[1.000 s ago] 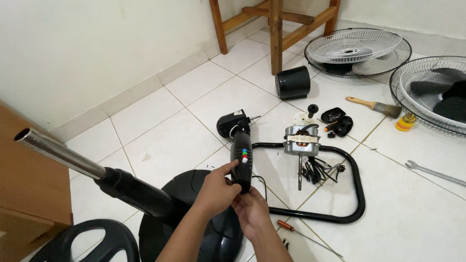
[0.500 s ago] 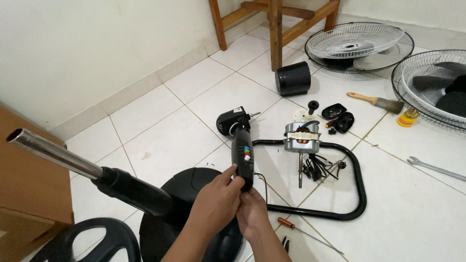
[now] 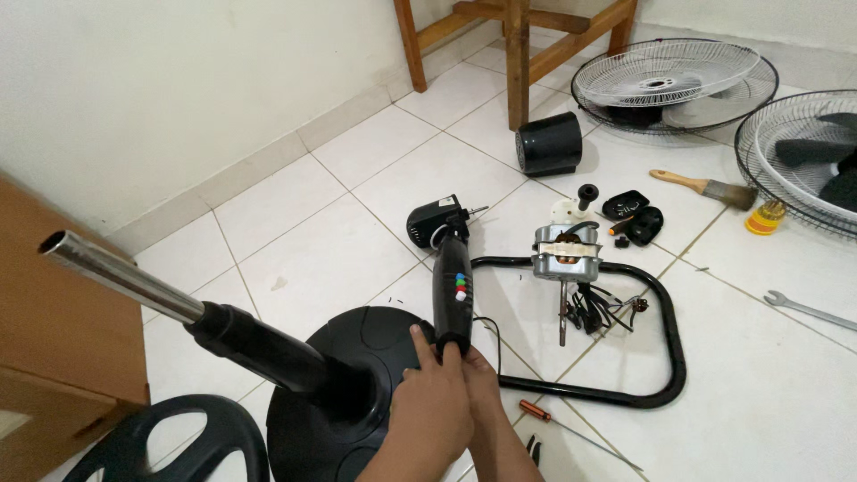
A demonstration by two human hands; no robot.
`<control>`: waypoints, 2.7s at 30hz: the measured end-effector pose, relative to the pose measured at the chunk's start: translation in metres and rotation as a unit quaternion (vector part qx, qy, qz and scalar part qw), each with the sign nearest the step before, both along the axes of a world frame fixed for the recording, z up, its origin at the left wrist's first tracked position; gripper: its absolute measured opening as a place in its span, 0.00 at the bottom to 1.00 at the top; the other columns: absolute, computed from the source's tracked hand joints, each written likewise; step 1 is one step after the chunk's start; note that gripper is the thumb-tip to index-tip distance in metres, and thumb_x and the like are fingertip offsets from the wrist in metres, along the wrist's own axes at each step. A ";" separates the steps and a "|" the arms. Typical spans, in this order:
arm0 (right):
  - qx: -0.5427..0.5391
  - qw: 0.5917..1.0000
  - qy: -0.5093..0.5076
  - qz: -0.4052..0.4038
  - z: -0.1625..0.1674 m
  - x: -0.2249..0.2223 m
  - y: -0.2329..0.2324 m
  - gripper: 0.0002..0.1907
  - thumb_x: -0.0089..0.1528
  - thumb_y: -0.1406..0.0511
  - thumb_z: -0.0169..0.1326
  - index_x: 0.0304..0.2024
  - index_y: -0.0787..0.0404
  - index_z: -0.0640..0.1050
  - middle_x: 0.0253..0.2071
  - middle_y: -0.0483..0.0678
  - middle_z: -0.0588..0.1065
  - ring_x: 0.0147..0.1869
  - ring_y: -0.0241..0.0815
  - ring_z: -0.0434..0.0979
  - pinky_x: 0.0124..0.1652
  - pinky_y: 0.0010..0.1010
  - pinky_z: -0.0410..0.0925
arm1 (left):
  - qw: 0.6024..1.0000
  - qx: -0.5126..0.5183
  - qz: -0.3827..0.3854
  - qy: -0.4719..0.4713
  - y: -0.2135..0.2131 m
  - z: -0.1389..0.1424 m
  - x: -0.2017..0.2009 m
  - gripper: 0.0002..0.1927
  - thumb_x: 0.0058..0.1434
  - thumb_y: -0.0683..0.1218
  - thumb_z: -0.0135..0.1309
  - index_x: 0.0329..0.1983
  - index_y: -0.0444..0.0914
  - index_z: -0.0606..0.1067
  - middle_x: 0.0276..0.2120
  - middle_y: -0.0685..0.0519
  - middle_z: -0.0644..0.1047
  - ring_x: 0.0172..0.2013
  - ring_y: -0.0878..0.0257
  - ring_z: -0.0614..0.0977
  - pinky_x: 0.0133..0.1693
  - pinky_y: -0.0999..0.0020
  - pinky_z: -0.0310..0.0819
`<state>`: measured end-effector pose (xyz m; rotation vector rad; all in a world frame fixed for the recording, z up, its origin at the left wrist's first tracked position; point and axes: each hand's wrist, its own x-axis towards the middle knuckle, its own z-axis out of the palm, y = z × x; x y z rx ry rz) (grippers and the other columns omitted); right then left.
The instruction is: The person repairs a pedestal fan on the floor, handling the disassembled motor housing, control column, and base, using a screwdriver on the column, and reattaching the column to the fan base.
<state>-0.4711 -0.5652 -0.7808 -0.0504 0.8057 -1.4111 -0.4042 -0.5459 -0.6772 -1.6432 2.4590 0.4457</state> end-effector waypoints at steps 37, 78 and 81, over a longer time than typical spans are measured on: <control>-0.070 0.988 -0.110 -0.081 0.018 -0.026 -0.022 0.10 0.69 0.64 0.43 0.46 0.61 0.74 0.48 0.48 0.77 0.53 0.39 0.77 0.53 0.33 0.72 | 0.810 -0.477 -0.333 0.080 -0.079 -0.016 0.014 0.08 0.57 0.46 0.54 0.36 0.38 0.75 0.57 0.35 0.75 0.54 0.47 0.80 0.61 0.54 0.70; -0.112 0.976 0.040 -0.183 -0.006 -0.045 0.026 0.14 0.69 0.68 0.42 0.50 0.72 0.74 0.48 0.56 0.77 0.50 0.46 0.78 0.54 0.39 0.72 | 0.845 -0.377 -0.288 0.248 -0.028 0.024 0.023 0.08 0.54 0.42 0.59 0.37 0.39 0.75 0.54 0.37 0.77 0.48 0.48 0.83 0.37 0.61 0.80; -0.080 0.971 0.025 -0.222 -0.024 -0.038 0.029 0.13 0.68 0.69 0.42 0.49 0.73 0.73 0.47 0.60 0.77 0.49 0.50 0.80 0.52 0.44 0.73 | 0.847 -0.347 -0.308 0.257 -0.021 0.027 0.027 0.08 0.53 0.43 0.59 0.36 0.39 0.75 0.53 0.36 0.77 0.48 0.48 0.83 0.39 0.61 0.80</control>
